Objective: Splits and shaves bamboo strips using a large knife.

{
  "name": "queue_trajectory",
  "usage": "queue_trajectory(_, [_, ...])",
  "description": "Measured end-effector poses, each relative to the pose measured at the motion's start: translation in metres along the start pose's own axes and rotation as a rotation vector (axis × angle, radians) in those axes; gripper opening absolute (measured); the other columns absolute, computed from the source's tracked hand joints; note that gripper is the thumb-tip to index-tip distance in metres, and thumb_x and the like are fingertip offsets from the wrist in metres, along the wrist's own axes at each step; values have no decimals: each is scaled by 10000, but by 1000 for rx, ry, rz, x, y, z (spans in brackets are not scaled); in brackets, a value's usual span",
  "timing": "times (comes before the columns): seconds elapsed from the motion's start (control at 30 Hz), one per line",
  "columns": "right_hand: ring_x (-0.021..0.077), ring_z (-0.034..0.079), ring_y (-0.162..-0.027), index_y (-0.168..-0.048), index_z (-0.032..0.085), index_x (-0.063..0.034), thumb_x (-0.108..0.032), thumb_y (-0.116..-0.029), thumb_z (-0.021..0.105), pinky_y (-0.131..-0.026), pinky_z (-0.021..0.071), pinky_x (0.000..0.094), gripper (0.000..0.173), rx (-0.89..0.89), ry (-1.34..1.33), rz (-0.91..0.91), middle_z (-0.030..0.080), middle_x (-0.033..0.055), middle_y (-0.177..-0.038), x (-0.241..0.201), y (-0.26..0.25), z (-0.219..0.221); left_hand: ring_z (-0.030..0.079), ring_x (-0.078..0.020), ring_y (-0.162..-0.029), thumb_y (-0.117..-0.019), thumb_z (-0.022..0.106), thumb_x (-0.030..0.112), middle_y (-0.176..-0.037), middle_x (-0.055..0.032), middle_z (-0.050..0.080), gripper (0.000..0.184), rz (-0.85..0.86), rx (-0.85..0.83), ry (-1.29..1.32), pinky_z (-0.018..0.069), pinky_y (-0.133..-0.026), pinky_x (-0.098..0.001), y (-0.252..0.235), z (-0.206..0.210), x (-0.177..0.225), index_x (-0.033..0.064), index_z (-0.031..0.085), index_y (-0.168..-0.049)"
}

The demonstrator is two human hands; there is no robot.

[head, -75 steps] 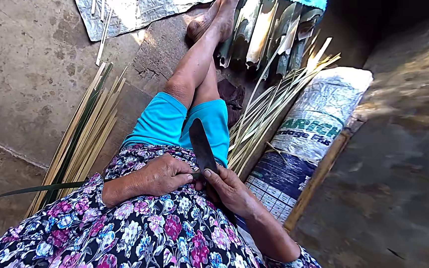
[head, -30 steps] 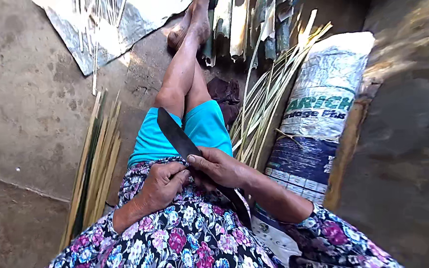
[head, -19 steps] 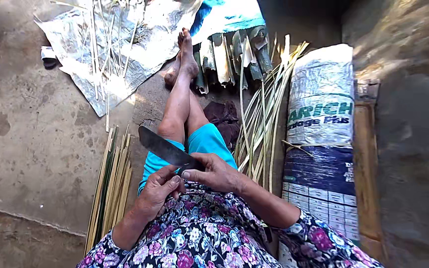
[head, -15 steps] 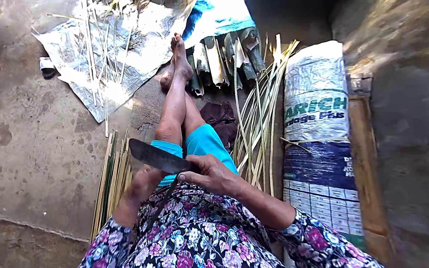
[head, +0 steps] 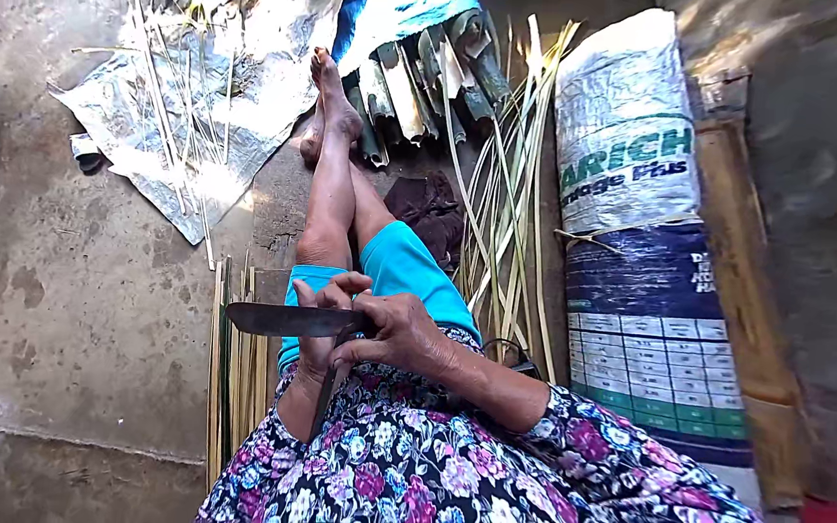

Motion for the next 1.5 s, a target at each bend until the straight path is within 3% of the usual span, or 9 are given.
queue_trajectory(0.13, [176,555,-565,-809,659,-9,-589,-837,719,-535,435,383,583,-98,-53,22,579,69,-616,-3,-2,3,674,-141,-980,-1002,261,706,-863,31,708,731,127,-43,22,514,-971,-324,-3,1,6,204,645,-635])
queue_trajectory(0.33, [165,532,-524,-710,633,-39,-605,-890,644,-497,398,360,594,-155,-64,-68,552,54,-573,-9,4,16,671,-118,-657,-1057,107,615,-563,44,604,775,56,310,92,574,-758,-292,5,-27,-1,205,475,-511])
queue_trajectory(0.67, [87,557,-564,-690,642,-67,-391,-903,764,-576,459,294,406,357,-22,-86,610,15,-611,-5,6,-59,439,-103,-401,-1067,77,600,-436,65,343,670,206,952,127,540,-544,-324,41,-171,49,219,353,-590])
queue_trajectory(0.77, [111,536,-514,-649,600,-72,-414,-874,781,-537,442,323,448,358,23,-105,583,20,-568,-7,-6,-49,449,-84,-410,-970,-2,747,-433,80,374,781,190,716,175,536,-565,-314,18,-147,54,231,429,-571])
queue_trajectory(0.87, [141,524,-488,-653,598,-55,-434,-902,741,-503,418,335,476,293,60,-192,563,45,-549,-18,-28,-34,610,-87,-616,-858,180,892,-596,93,568,840,136,145,182,578,-804,-385,-14,-67,59,234,701,-909])
queue_trajectory(1.0, [124,575,-574,-740,642,-25,-383,-909,770,-556,467,321,415,369,52,-197,614,70,-630,-17,-53,-73,574,-67,-642,-960,570,585,-604,101,530,426,137,-211,25,515,-857,-323,-12,-13,59,219,654,-758])
queue_trajectory(1.1, [114,610,-598,-768,657,-34,-383,-917,767,-557,478,330,395,416,43,-127,649,63,-664,-12,-59,-84,608,-78,-706,-1012,578,424,-654,84,561,328,77,-141,94,516,-942,-358,-5,-12,54,209,657,-778])
queue_trajectory(1.27, [94,506,-473,-691,632,-94,-703,-845,608,-433,404,329,629,112,-36,-38,527,-16,-543,-16,-36,-18,557,-62,-545,-1098,280,403,-555,66,516,577,6,280,343,548,-666,-260,9,-27,42,169,602,-680])
queue_trajectory(1.5, [158,523,-480,-678,639,-101,-634,-888,632,-523,367,357,573,-17,100,-188,572,33,-536,-34,-1,40,563,-129,-551,-1067,198,551,-520,61,467,642,-96,583,528,558,-763,-398,13,-56,26,219,505,-612])
Point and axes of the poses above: each hand's wrist, its own y-axis away from the middle knuckle, its own z-axis out of the palm, x = y × z, the point moved 9 cm from there along -y, towards the middle knuckle
